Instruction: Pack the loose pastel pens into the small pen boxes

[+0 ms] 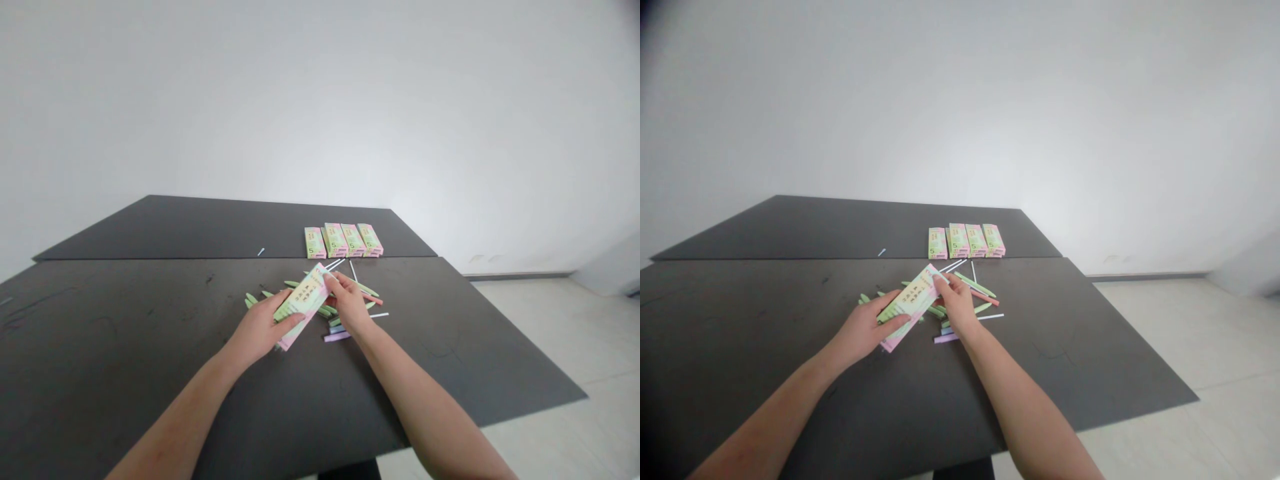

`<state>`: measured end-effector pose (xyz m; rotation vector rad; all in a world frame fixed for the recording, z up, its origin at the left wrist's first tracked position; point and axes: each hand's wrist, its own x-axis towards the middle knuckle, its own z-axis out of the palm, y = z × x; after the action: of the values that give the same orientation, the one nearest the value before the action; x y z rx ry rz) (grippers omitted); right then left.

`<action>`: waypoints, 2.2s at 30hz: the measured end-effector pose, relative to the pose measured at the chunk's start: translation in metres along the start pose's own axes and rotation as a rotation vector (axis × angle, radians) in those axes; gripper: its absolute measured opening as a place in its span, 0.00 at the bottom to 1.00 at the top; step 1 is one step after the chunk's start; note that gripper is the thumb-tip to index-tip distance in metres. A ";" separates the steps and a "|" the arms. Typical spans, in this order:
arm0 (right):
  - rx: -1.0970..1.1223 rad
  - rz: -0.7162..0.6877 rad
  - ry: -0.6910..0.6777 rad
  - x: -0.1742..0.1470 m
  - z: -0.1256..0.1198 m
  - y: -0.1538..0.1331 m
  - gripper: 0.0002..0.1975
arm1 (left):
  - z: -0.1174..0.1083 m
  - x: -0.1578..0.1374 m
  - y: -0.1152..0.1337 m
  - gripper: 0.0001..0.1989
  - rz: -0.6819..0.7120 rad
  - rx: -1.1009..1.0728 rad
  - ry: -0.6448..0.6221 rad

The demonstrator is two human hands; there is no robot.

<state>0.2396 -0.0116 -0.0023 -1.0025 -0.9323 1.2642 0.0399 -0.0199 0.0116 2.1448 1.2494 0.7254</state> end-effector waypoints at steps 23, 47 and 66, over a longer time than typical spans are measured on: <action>-0.074 -0.120 -0.130 -0.002 0.001 0.003 0.26 | 0.004 0.005 -0.005 0.24 -0.038 -0.087 0.083; 0.031 -0.011 -0.108 -0.006 0.009 0.010 0.26 | 0.009 0.005 -0.003 0.25 -0.154 -0.277 0.144; -0.212 0.093 -0.171 0.021 0.014 0.004 0.19 | 0.008 0.016 -0.030 0.25 -0.251 -0.600 0.437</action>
<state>0.2265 0.0110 -0.0018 -1.1257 -1.1823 1.3651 0.0342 0.0058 -0.0121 1.3600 1.2686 1.3069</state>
